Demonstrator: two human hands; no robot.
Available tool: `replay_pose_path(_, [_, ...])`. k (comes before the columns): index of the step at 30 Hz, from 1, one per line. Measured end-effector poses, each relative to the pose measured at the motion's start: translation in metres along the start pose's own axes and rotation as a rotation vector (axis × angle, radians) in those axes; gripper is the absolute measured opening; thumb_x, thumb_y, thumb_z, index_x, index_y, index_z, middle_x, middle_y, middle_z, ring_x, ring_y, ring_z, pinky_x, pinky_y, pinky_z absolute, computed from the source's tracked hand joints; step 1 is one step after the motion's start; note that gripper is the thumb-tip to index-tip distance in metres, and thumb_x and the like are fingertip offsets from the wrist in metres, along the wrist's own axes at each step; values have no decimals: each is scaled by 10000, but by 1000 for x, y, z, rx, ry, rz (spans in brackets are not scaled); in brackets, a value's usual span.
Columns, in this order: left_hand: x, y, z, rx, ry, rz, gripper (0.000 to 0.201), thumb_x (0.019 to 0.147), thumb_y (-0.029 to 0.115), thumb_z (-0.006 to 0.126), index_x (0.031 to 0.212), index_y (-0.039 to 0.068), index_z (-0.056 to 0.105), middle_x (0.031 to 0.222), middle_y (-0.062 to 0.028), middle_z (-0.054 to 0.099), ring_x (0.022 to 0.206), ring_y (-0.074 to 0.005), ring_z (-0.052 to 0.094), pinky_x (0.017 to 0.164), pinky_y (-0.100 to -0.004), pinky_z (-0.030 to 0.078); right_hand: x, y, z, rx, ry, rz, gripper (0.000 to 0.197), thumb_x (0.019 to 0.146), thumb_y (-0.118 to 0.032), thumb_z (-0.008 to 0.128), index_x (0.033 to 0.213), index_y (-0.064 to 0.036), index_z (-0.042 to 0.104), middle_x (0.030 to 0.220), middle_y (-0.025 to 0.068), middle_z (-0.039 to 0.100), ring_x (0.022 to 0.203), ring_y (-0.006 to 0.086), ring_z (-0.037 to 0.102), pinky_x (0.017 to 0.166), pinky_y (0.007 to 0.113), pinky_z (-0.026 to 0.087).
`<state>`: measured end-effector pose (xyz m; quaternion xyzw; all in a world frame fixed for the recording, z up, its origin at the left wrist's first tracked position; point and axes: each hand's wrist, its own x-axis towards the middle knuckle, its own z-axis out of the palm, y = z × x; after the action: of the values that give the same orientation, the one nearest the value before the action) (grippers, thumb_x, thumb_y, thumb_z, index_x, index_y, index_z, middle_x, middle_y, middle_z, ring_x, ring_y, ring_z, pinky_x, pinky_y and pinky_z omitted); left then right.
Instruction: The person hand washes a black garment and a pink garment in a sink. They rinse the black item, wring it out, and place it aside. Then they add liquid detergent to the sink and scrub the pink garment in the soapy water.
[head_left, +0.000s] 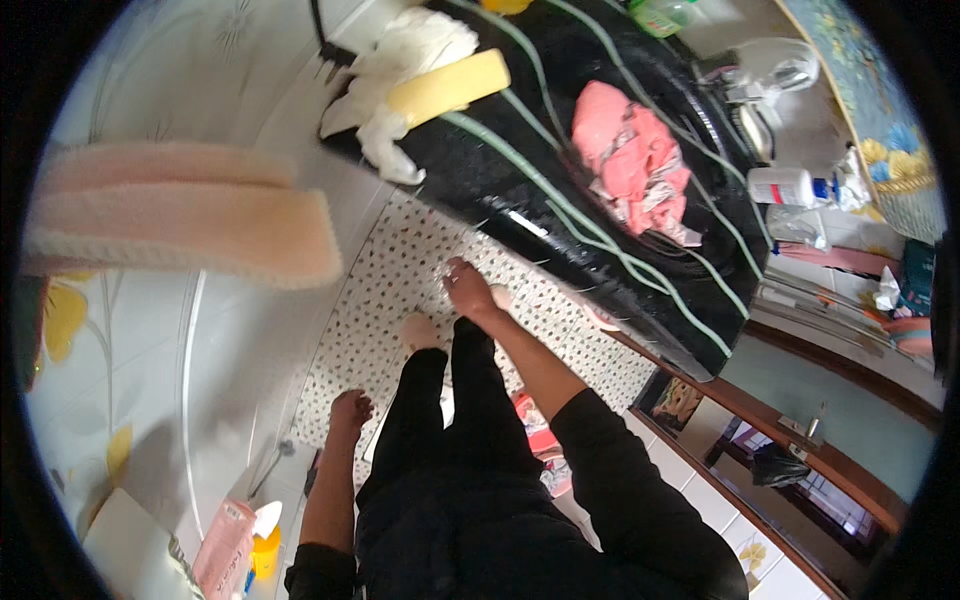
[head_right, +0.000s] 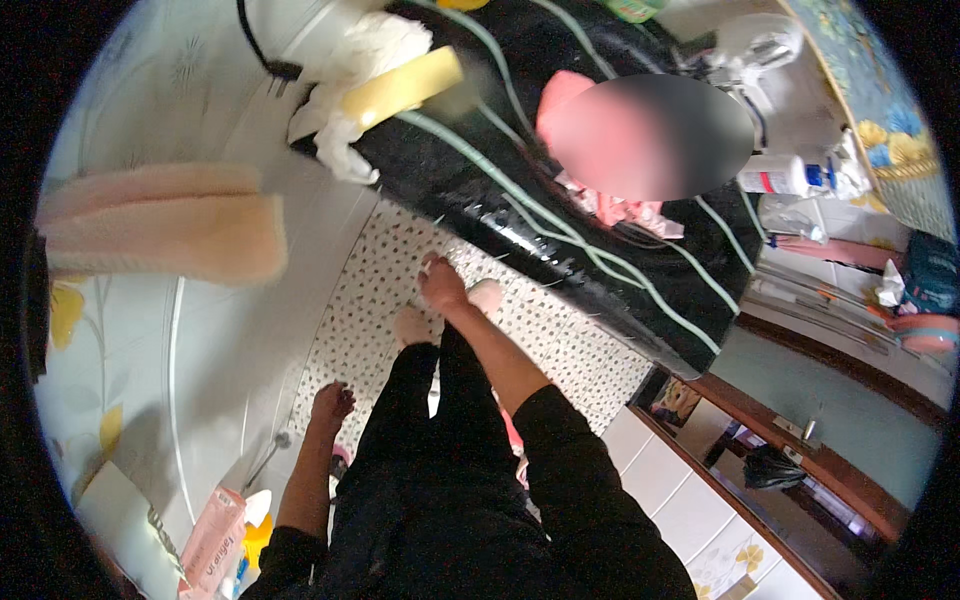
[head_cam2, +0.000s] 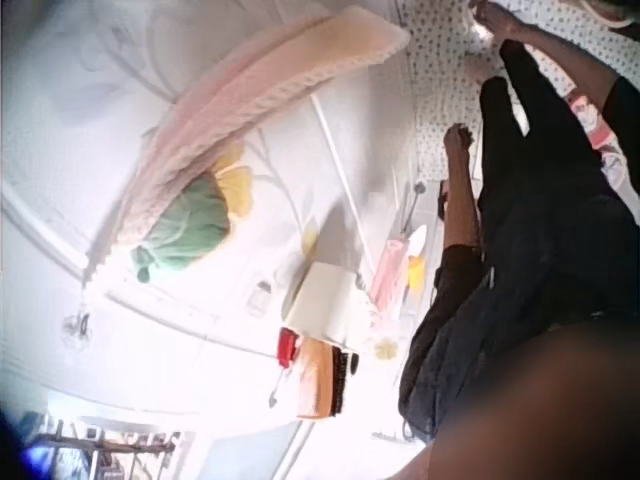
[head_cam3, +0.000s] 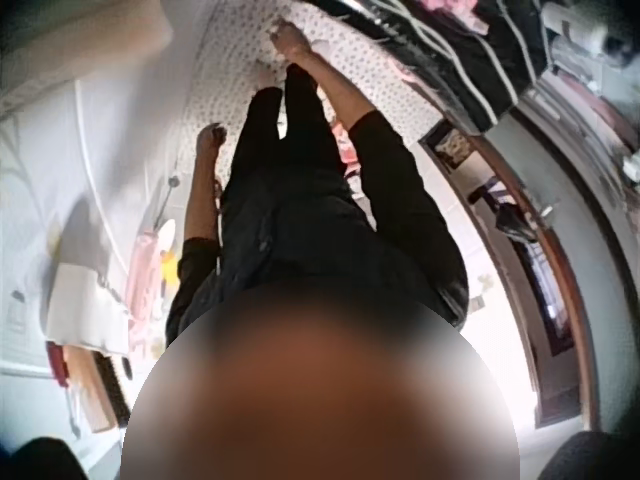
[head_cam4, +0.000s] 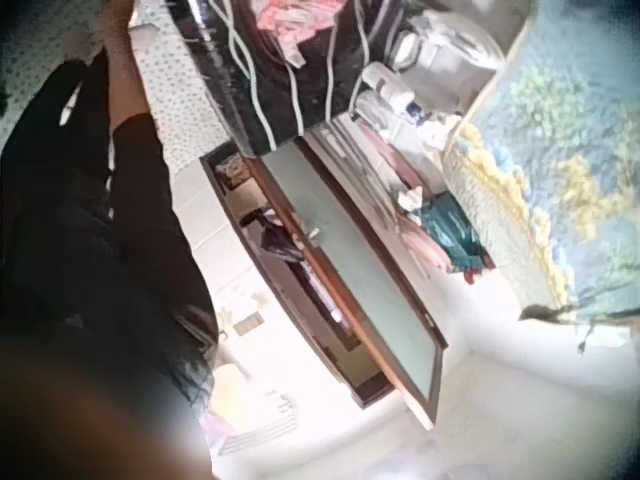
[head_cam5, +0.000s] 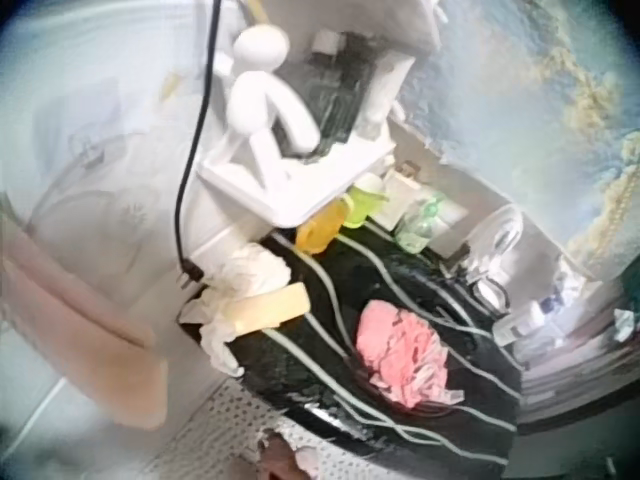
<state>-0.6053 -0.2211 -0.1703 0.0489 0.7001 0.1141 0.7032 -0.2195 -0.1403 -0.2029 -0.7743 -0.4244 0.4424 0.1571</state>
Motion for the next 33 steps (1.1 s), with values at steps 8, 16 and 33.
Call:
replay_pose_path(8, [3,26,23,131,-18,94,220,934,229,621,1062,50,630,813,-65,656,705,-172,647,619,-312,524,46,-8,-15,118,65,-81,345,902,-151,640,1189,24,563,907,208,704,876,360,687,775,442,530])
replay_pose_path(16, [45,5,21,73,-47,91,230,972,229,590,1102,41,612,843,-62,656,717,-172,642,647,-299,519,121,32,6,237,248,-248,275,886,-128,615,1122,3,560,904,216,689,838,285,679,796,388,521])
replay_pose_path(33, [101,-19,1,14,12,49,234,969,227,594,1107,38,612,852,-68,663,727,-181,651,647,-308,521,185,26,0,-111,463,-312,394,977,-319,495,1237,-46,607,1240,236,636,1158,426,585,1001,479,451])
